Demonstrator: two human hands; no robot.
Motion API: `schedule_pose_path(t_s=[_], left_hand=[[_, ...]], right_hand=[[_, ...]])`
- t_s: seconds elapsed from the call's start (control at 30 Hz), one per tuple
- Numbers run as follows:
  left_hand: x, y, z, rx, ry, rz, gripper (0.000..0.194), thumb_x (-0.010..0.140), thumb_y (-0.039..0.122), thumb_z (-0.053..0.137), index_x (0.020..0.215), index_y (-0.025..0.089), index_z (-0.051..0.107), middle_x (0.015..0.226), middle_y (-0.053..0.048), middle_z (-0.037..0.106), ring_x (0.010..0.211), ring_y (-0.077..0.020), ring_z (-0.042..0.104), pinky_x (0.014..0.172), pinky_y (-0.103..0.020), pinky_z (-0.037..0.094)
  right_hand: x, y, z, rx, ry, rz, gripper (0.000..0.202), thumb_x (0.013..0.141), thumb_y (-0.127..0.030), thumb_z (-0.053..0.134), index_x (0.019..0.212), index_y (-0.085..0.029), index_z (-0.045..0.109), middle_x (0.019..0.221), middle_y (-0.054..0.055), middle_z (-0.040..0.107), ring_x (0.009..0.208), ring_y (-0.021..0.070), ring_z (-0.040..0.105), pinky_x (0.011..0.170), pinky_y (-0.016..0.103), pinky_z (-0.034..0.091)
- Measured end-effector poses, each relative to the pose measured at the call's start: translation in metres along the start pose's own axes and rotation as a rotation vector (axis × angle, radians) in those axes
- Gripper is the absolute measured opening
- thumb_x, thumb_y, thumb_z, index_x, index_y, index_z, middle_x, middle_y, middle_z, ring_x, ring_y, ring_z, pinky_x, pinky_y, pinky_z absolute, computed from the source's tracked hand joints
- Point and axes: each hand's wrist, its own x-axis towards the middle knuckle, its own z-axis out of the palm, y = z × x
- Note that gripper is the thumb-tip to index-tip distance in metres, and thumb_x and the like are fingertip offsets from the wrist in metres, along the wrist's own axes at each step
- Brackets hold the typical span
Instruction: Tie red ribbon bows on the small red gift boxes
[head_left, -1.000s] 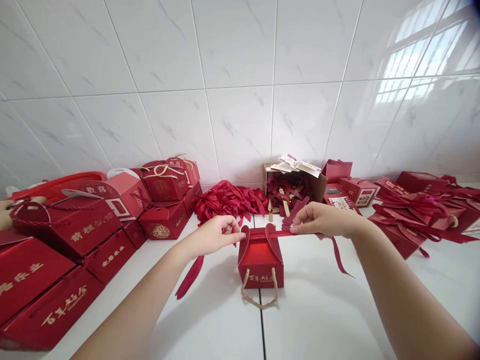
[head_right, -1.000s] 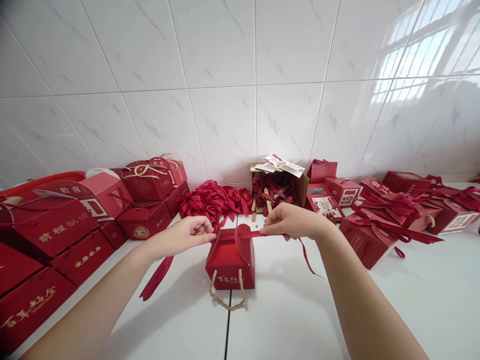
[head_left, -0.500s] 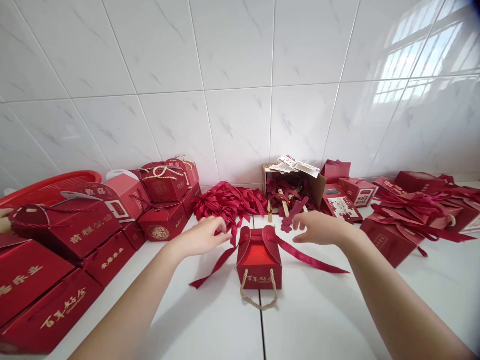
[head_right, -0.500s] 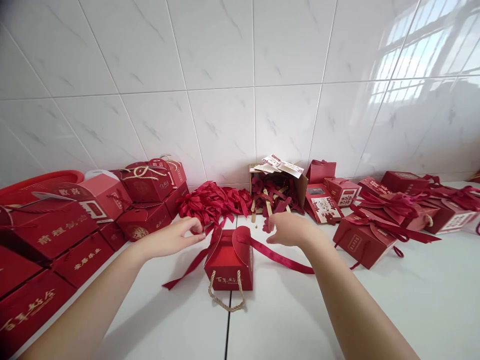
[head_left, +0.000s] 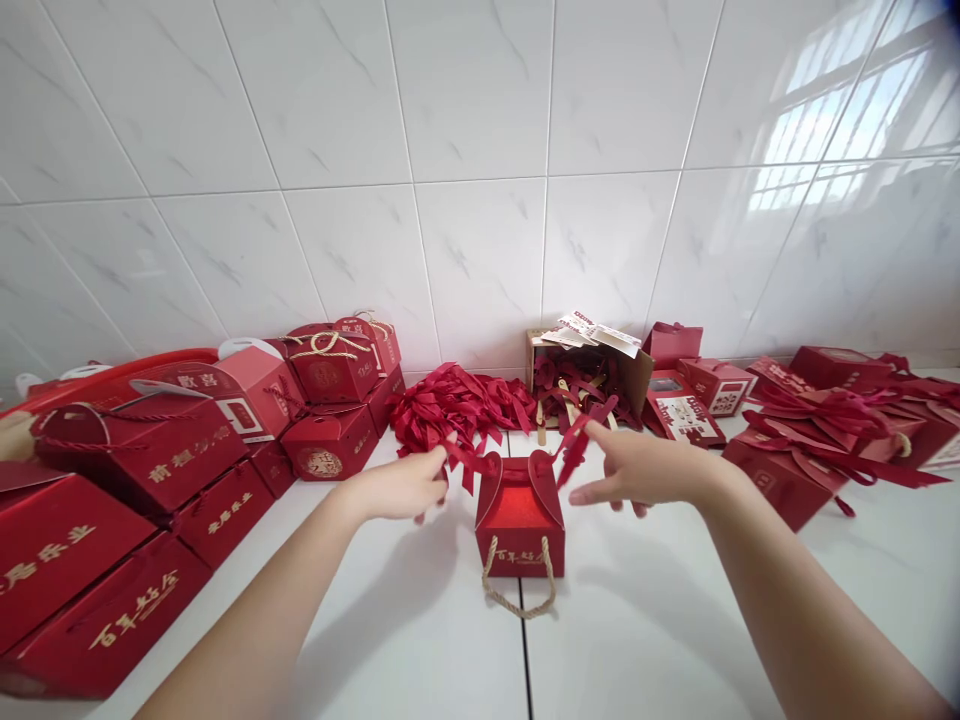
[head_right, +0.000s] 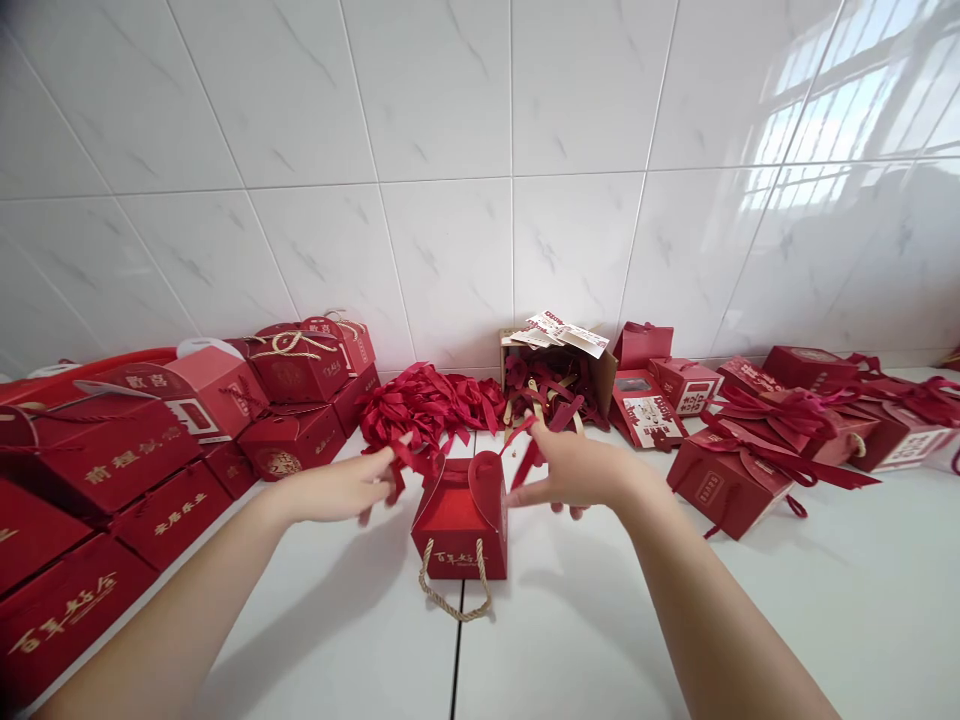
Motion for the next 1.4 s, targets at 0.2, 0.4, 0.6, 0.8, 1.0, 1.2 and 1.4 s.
schedule_pose_path(t_s=[0.2,0.4,0.6,0.8,1.0,1.2,1.4], left_hand=[[-0.013,0.017,-0.017,-0.681,0.153,0.354,0.031,0.083,0.035,0.056,0.111,0.023,0.059,0.113,-0.005,0.063,0.102,-0.0195,0.058,0.091,-0.034,0.042],[-0.012,0.027,-0.01,-1.071,0.21,0.479,0.024,0.086,0.038,0.056,0.088,0.018,0.068,0.088,-0.005,0.066,0.08,-0.0164,0.06,0.075,-0.031,0.048],[-0.022,0.029,-0.015,-1.022,0.508,0.524,0.021,0.082,0.035,0.062,0.089,0.018,0.071,0.088,-0.004,0.069,0.086,-0.0168,0.062,0.082,-0.03,0.048],[-0.031,0.033,-0.013,-0.9,0.799,0.565,0.022,0.084,0.037,0.059,0.088,0.018,0.069,0.076,-0.002,0.069,0.085,-0.0179,0.064,0.082,-0.029,0.049],[-0.038,0.039,-0.012,-0.902,0.866,0.642,0.017,0.085,0.032,0.059,0.092,0.02,0.067,0.073,0.0,0.068,0.079,-0.016,0.066,0.082,-0.03,0.05],[-0.046,0.042,-0.013,-0.963,0.835,0.661,0.021,0.087,0.035,0.056,0.087,0.02,0.069,0.081,-0.001,0.068,0.08,-0.0151,0.064,0.082,-0.029,0.049],[-0.049,0.04,-0.013,-1.046,0.812,0.81,0.012,0.085,0.028,0.061,0.084,0.022,0.071,0.073,0.001,0.066,0.073,-0.0117,0.06,0.075,-0.026,0.05]], right_hand=[[0.003,-0.012,-0.005,0.589,0.348,-0.31,0.062,0.079,-0.06,0.054,0.127,-0.024,0.038,0.08,0.003,0.063,0.068,0.016,0.064,0.05,0.022,0.045],[0.014,-0.021,0.004,1.069,0.512,-0.487,0.034,0.078,-0.05,0.061,0.094,-0.021,0.062,0.079,0.001,0.06,0.061,0.0109,0.055,0.05,0.023,0.041],[0.011,-0.015,-0.001,1.058,0.717,-0.519,0.023,0.076,-0.038,0.066,0.093,-0.023,0.064,0.074,-0.001,0.058,0.057,0.01,0.051,0.051,0.024,0.042],[0.006,-0.017,0.0,1.032,0.867,-0.588,0.019,0.081,-0.039,0.062,0.089,-0.022,0.067,0.083,0.001,0.064,0.074,0.0133,0.061,0.065,0.027,0.051],[-0.01,-0.023,-0.002,0.985,0.959,-0.668,0.016,0.084,-0.034,0.061,0.094,-0.023,0.067,0.083,0.002,0.066,0.086,0.0182,0.065,0.077,0.035,0.055],[-0.024,-0.028,-0.003,0.939,0.991,-0.708,0.013,0.085,-0.032,0.06,0.091,-0.024,0.068,0.081,0.002,0.066,0.079,0.0173,0.065,0.074,0.035,0.056],[-0.035,-0.032,-0.002,0.963,0.995,-0.793,0.01,0.085,-0.026,0.059,0.092,-0.024,0.067,0.08,0.002,0.065,0.081,0.0187,0.066,0.071,0.035,0.056]])
